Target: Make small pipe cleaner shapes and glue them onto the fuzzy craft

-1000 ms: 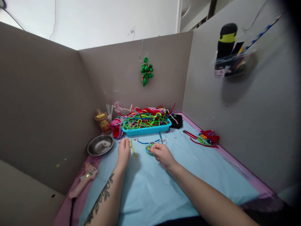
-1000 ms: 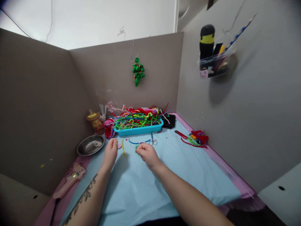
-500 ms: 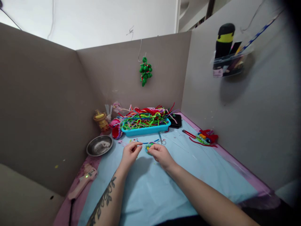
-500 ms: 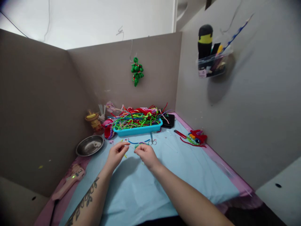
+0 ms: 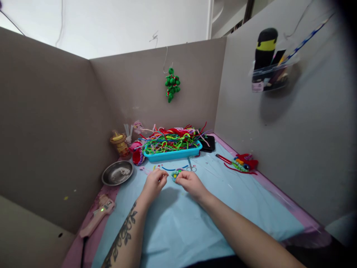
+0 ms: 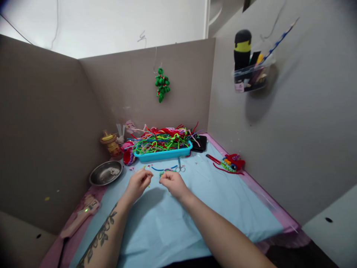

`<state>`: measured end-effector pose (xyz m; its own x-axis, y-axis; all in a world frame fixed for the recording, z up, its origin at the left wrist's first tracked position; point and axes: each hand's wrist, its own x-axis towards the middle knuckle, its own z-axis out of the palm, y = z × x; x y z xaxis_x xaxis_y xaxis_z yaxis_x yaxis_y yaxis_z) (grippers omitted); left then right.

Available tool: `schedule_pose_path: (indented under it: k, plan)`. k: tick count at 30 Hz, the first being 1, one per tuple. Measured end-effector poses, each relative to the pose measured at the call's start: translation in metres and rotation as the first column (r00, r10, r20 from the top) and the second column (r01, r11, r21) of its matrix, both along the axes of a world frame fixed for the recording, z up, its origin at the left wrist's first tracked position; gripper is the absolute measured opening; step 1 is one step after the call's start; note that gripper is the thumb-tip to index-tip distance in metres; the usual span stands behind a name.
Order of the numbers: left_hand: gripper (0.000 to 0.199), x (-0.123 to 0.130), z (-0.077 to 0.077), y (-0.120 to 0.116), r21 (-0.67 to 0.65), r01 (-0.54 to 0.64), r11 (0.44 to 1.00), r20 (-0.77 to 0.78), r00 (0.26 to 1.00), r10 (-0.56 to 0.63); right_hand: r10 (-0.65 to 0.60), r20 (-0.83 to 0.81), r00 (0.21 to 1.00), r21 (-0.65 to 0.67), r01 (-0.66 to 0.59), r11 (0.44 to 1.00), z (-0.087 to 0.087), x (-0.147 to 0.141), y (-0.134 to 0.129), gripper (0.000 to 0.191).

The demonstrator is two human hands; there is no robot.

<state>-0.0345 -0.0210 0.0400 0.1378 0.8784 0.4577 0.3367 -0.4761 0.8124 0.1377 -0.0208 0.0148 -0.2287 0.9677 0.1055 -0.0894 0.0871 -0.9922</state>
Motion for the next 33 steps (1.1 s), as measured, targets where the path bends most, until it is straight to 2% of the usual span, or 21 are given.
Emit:
schedule_pose_path:
  k: [5,9,12,14,18,21,23,24,26,28,30,33]
  plan:
    - [0.010,-0.002,-0.002,0.002,0.047,-0.036,0.998,-0.042,0.998,0.038,0.010,0.002,1.000,0.026,-0.010,1.000,0.001,0.000,-0.002,0.015]
    - [0.004,-0.016,0.001,0.007,0.054,-0.196,0.979,0.015,0.981,0.195,-0.013,-0.051,0.999,0.034,0.015,0.999,-0.001,0.003,0.000,0.014]
    - [0.012,-0.025,0.001,0.011,-0.036,-0.306,0.951,0.119,0.944,0.308,-0.048,-0.109,0.993,0.006,0.049,0.999,-0.002,0.004,0.002,0.015]
    - [0.017,-0.026,-0.003,0.013,-0.141,-0.298,0.944,0.192,0.927,0.321,-0.052,-0.130,0.990,-0.016,0.051,0.999,-0.002,0.004,0.003,0.016]
    - [0.019,-0.019,-0.012,0.017,-0.306,-0.208,0.929,0.279,0.913,0.297,-0.040,-0.147,0.988,-0.014,0.038,0.999,-0.004,0.002,0.003,0.014]
    - [0.026,-0.012,-0.012,0.015,-0.392,-0.131,0.911,0.395,0.870,0.295,-0.033,-0.144,0.989,-0.002,0.033,0.999,-0.007,0.002,0.003,0.014]
    - [0.027,-0.010,-0.009,0.013,-0.430,0.003,0.903,0.560,0.785,0.265,-0.035,-0.130,0.991,0.007,0.036,0.999,-0.008,0.002,0.003,0.015]
    - [0.025,-0.010,-0.007,0.013,-0.455,0.090,0.886,0.654,0.709,0.264,-0.037,-0.120,0.992,0.012,0.038,0.999,-0.007,0.002,0.003,0.015]
    - [0.018,-0.009,-0.006,0.014,-0.512,0.263,0.818,0.791,0.516,0.329,-0.042,-0.091,0.995,0.026,0.044,0.999,-0.005,0.002,0.002,0.016]
    - [0.017,-0.010,-0.006,0.015,-0.544,0.396,0.740,0.833,0.360,0.420,-0.039,-0.052,0.998,0.060,0.042,0.997,-0.003,0.001,-0.001,0.016]
    - [0.024,-0.009,-0.008,0.015,-0.518,0.480,0.708,0.855,0.280,0.436,-0.037,0.006,0.999,0.108,0.036,0.994,-0.001,-0.001,-0.003,0.016]
    - [0.033,-0.006,-0.009,0.014,-0.438,0.558,0.705,0.898,0.235,0.372,-0.046,0.131,0.990,0.172,0.023,0.985,-0.001,-0.002,-0.007,0.015]
